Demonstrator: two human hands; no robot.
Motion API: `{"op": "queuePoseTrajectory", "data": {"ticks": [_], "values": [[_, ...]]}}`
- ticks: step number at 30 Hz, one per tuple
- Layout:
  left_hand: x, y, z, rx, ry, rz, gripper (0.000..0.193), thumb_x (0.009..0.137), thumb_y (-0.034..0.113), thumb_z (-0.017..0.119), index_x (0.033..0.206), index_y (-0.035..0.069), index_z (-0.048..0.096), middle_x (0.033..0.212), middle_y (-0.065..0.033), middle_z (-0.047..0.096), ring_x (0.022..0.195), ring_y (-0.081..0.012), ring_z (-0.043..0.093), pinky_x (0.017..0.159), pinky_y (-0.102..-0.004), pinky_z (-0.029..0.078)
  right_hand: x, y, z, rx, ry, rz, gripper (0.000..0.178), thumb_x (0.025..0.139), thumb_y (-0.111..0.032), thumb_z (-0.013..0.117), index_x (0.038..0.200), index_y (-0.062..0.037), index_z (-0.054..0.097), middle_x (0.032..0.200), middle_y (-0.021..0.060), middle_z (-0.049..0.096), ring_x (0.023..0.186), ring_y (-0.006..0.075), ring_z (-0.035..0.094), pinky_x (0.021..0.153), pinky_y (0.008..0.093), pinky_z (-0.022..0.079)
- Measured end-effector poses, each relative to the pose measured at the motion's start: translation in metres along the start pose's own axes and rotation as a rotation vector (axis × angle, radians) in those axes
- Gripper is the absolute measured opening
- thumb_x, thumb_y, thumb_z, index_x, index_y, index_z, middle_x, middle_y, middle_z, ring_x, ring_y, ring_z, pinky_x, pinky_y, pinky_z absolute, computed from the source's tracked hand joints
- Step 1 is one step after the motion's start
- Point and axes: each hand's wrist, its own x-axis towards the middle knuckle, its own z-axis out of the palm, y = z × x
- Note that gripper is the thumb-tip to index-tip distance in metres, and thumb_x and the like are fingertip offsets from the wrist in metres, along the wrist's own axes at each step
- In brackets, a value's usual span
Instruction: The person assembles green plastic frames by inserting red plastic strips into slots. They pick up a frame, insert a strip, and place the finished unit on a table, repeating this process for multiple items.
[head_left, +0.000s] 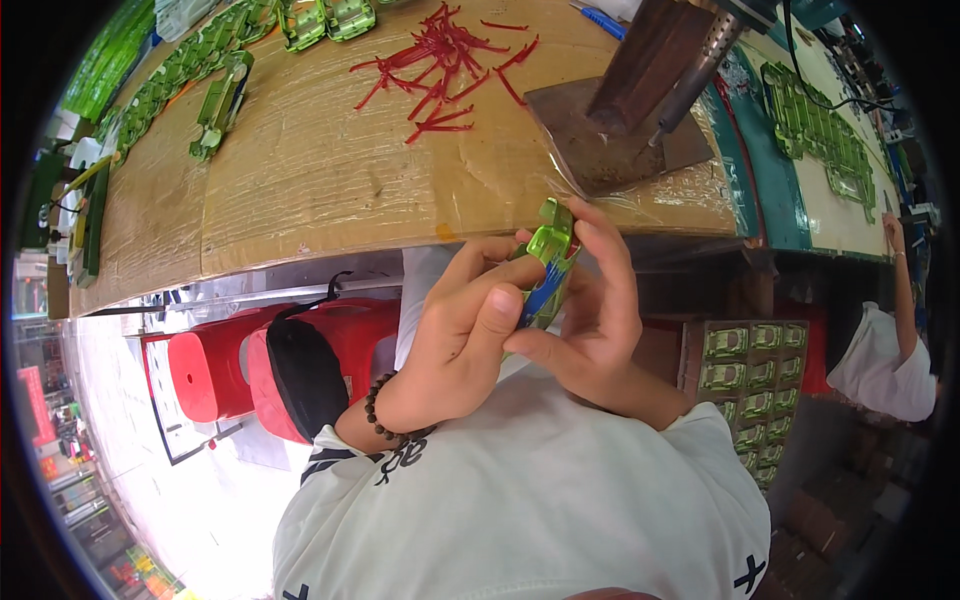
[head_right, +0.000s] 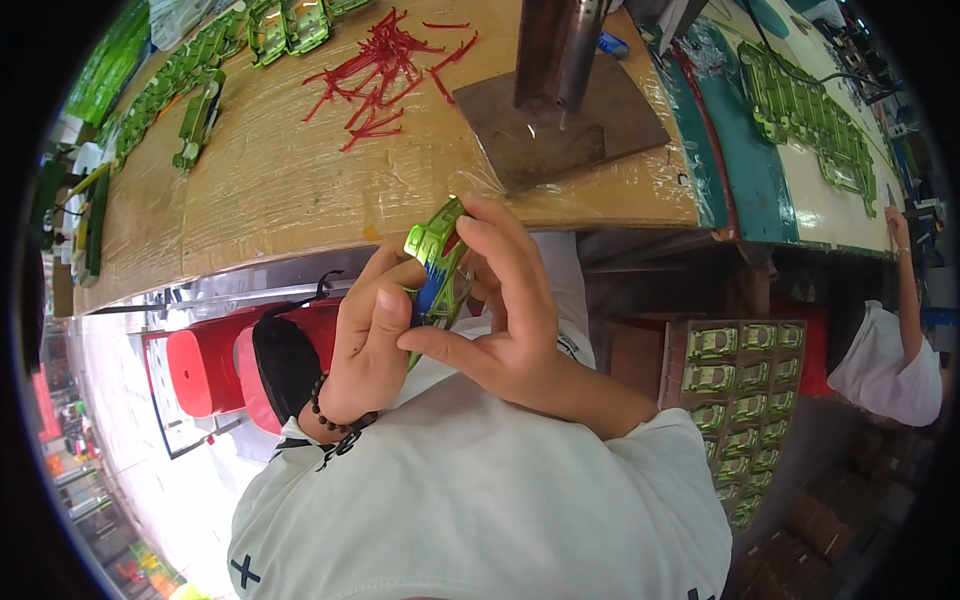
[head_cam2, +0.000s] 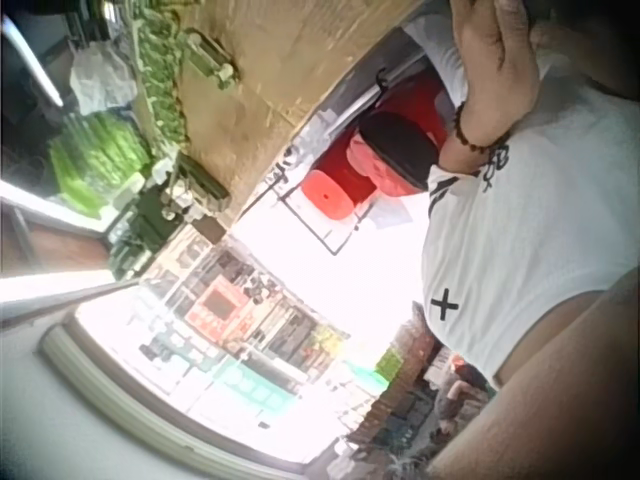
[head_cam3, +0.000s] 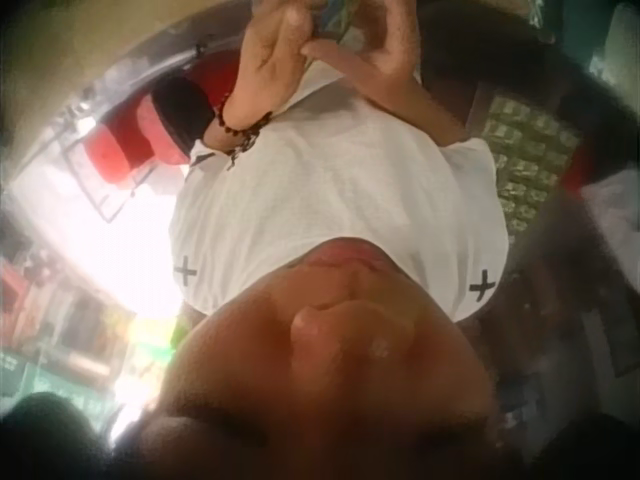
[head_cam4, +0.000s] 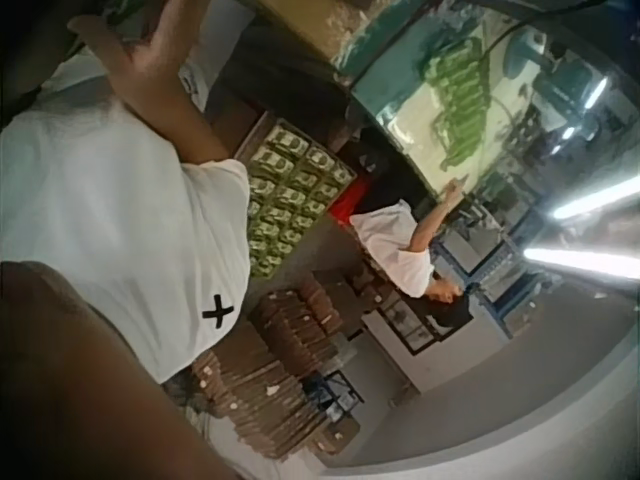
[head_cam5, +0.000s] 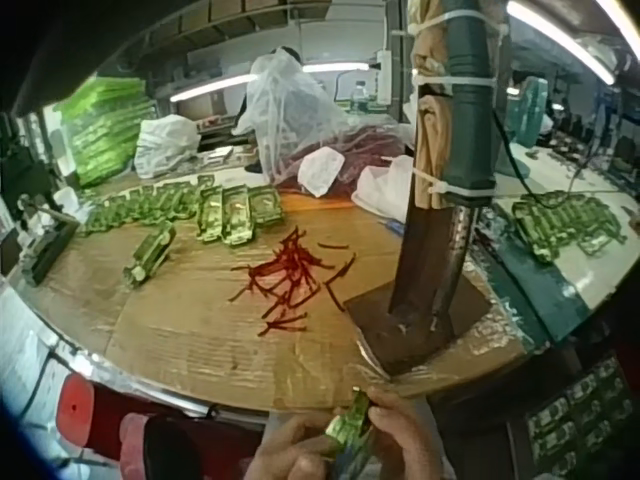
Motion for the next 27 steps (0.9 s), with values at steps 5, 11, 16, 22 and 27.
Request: {"op": "queuePoseTrajectory", "data": {"ticks": [5,11,16,22,27], "values": [[0.005,0.005,-0.003,0.082,-0.119,0.076,0.042,0.089,0.028,0.049,0.113,-0.006,0.051,0.108,-0.0226,0.050,0.096,-0.0338,0.054,0.079,-0.0356,0.044,-0.003,-0.007,-0.004,0.255,0.110,0.132,0.071,0.072,0.001,0.069,0.130,0.0004,0.029,0.136,0.0190,0.027,0.114,0.0281,0.047,0.087,0.0335,0.047],[0.014,0.028,-0.016,0.309,-0.182,0.094,0.050,0.084,0.033,0.050,0.116,-0.005,0.050,0.115,-0.0184,0.051,0.090,-0.0230,0.055,0.073,-0.0289,0.043,0.005,-0.030,-0.028,1.018,0.305,0.585,0.053,0.082,-0.022,0.057,0.127,-0.0015,0.037,0.131,0.0222,0.036,0.111,0.0339,0.049,0.087,0.0379,0.049],[0.054,0.020,-0.013,0.210,0.057,0.242,0.034,0.078,0.011,0.060,0.110,-0.001,0.056,0.108,-0.0166,0.053,0.089,-0.0199,0.056,0.067,-0.0273,0.047,0.024,-0.025,-0.066,1.882,0.331,0.790,0.045,0.090,-0.032,0.041,0.123,-0.0012,0.042,0.129,0.0213,0.039,0.124,0.0390,0.030,0.096,0.0449,0.043],[0.091,-0.003,0.008,-0.106,0.090,0.156,0.030,0.082,0.010,0.058,0.109,-0.001,0.056,0.103,-0.0116,0.054,0.086,-0.0148,0.056,0.068,-0.0241,0.047,0.041,-0.014,-0.066,2.027,0.334,0.815,0.042,0.092,-0.023,0.038,0.123,0.0044,0.039,0.131,0.0211,0.036,0.125,0.0403,0.027,0.098,0.0448,0.041],[0.083,-0.008,0.001,-0.046,-0.031,0.167,0.035,0.085,0.014,0.052,0.115,-0.004,0.052,0.107,-0.0102,0.056,0.098,-0.0151,0.051,0.086,-0.0278,0.039,0.058,-0.009,-0.079,2.054,0.276,0.895,0.046,0.092,-0.025,0.038,0.127,0.0048,0.033,0.133,0.0210,0.034,0.125,0.0408,0.027,0.099,0.0442,0.040]]}}
